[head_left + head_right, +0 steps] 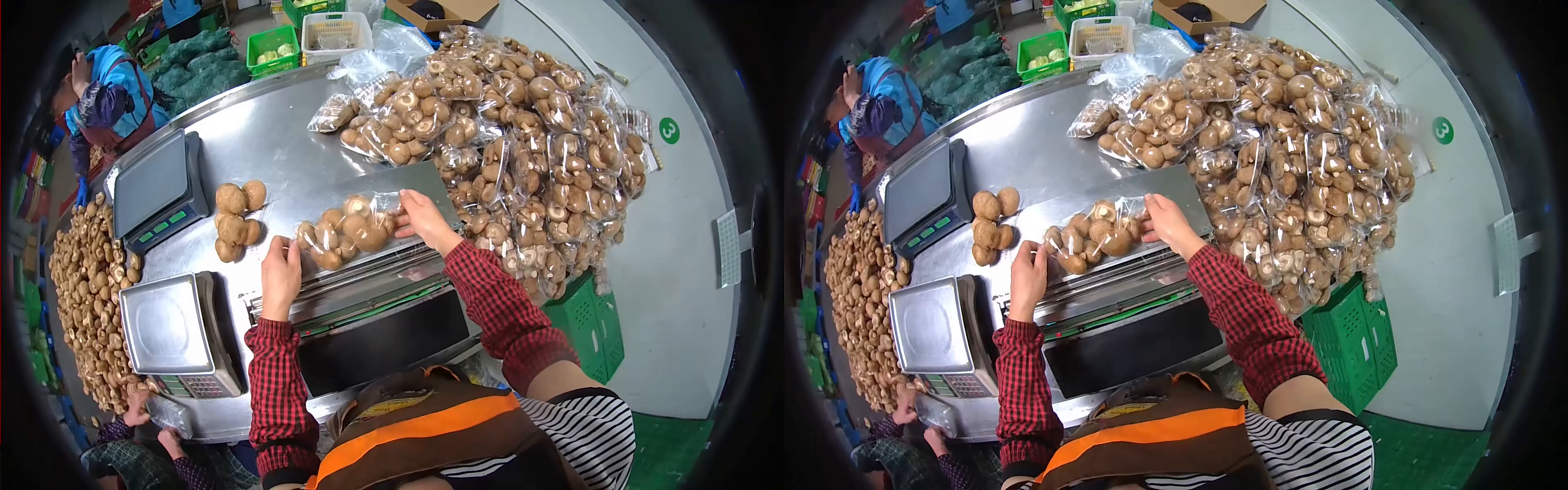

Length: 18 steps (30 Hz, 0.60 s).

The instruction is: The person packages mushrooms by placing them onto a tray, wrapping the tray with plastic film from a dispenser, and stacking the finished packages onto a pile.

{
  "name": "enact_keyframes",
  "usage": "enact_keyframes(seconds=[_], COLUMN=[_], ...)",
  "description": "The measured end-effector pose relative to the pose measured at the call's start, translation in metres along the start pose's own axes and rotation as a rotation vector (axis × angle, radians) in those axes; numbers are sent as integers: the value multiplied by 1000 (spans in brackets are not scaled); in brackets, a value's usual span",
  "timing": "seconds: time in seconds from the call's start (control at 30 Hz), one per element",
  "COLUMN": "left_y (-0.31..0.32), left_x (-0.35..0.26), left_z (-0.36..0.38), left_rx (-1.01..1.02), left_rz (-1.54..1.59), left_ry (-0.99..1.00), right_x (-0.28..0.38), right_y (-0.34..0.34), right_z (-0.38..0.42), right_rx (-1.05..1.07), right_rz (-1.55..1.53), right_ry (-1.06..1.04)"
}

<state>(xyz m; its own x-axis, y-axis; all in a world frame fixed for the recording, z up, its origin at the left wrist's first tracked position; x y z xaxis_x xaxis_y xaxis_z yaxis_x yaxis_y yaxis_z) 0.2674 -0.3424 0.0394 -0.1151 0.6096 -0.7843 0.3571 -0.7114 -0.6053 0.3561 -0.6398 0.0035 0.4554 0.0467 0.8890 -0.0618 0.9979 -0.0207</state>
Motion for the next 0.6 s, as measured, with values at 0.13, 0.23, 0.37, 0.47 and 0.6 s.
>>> enact_keyframes(seconds=[0.13,0.23,0.37,0.47,0.6], left_y=[3,-20,-32,-41,-18], left_x=[7,-12,-5,-15,-2], left_z=[26,68,122,147,183], left_rx=[338,621,759,596,424], left_rz=[523,389,118,36,514], left_ry=[-329,-393,-317,58,-276], right_x=[2,-20,-74,-104,-143], right_y=[-20,-28,-39,-52,-56], right_z=[71,144,217,244,269], right_rx=[35,131,108,-137,-432], right_rz=[-180,-288,-292,-194,-28], right_ry=[70,163,326,177,51])
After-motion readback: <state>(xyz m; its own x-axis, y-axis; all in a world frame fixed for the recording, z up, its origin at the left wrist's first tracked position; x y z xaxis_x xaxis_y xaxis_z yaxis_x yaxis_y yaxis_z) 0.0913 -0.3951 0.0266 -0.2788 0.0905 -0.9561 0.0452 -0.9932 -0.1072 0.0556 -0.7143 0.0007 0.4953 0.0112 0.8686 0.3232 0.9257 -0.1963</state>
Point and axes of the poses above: each hand's wrist, its own z-axis away from the middle knuckle, its own y-axis out of the palm, x = y × z, the point moved 7 cm from there along -z, towards the middle knuckle, and after that the axes turned 5 degrees about -x, right-handed, at the moved point
